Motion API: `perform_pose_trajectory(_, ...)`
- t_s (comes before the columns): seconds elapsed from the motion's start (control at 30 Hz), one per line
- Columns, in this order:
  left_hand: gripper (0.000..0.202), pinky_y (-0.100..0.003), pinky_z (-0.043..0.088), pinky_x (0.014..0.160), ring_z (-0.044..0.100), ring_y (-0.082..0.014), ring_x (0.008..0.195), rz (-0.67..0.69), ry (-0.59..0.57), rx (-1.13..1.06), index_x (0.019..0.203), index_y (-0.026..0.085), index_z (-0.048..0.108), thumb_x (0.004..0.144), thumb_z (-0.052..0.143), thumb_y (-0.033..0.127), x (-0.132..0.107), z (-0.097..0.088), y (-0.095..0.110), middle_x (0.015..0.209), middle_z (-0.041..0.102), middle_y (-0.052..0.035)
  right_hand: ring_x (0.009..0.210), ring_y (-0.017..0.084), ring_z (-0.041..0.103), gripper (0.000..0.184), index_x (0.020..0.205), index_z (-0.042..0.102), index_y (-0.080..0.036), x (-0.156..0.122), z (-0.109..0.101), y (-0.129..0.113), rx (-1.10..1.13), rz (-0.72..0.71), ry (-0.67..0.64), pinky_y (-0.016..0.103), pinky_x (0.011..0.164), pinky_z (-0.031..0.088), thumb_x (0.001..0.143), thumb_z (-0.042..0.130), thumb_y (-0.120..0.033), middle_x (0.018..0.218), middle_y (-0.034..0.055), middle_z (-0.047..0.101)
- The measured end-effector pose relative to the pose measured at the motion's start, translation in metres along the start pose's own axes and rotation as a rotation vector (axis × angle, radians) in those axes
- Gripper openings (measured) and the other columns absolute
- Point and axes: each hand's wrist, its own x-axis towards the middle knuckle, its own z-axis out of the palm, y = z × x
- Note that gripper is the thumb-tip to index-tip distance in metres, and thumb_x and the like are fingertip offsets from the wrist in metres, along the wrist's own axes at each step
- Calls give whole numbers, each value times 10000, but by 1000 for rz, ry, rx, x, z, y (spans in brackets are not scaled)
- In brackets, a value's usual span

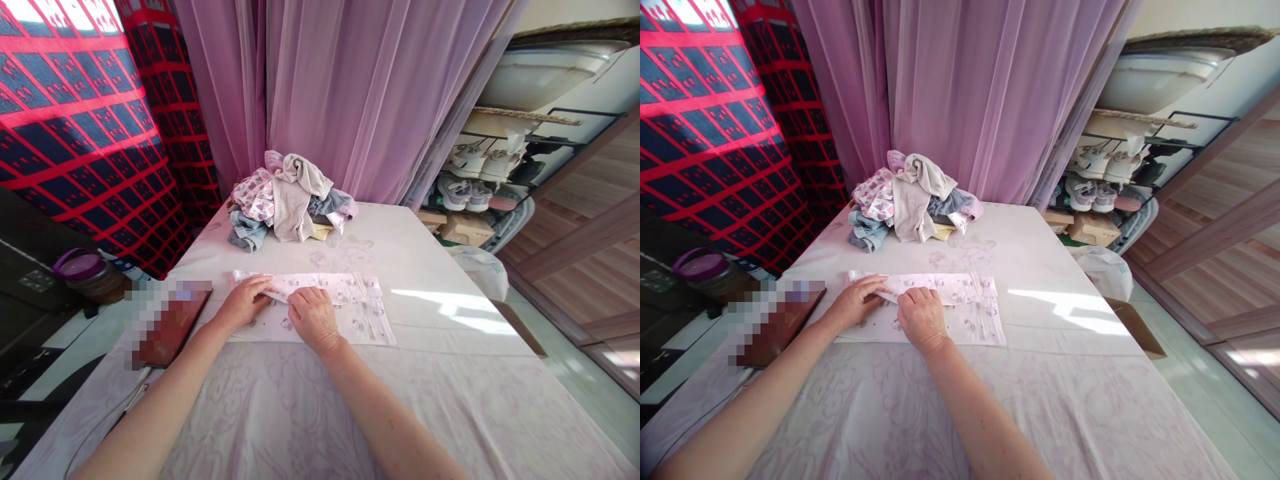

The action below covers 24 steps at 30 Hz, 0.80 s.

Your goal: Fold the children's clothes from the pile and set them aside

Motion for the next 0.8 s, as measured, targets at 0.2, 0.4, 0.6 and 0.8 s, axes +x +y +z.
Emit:
perform_pose_trajectory(0.2,243,-409,470,1022,635,-211,1105,-72,69,-74,912,230,670,770,489,152,-1,-1,9,1132,725,-50,960,236,542,227,1071,647,-216,-7,3,-2,73,-12,-11,364,825,373,855,650,-286,1020,72,668)
perform_pose_trajectory(0.4,157,-386,479,996,640,-220,1084,-117,44,-73,866,232,652,745,561,193,-1,-2,12,1119,729,-50,895,242,528,165,1013,688,-232,2,5,-4,7,72,-31,376,784,360,867,634,-285,932,75,648)
perform_pose_trajectory(0.6,158,-373,488,976,638,-220,1075,-121,32,-59,855,237,647,738,554,185,-2,-2,11,1123,726,-43,957,228,539,286,1091,705,-275,2,1,2,93,33,-6,373,848,353,845,600,-175,1005,58,664)
perform_pose_trajectory(0.8,120,-369,487,964,636,-225,1076,-118,16,-52,834,234,619,742,555,193,-2,-2,13,1119,721,-52,950,238,551,235,1072,706,-245,1,6,-9,117,104,-16,389,854,373,863,653,-339,990,65,675)
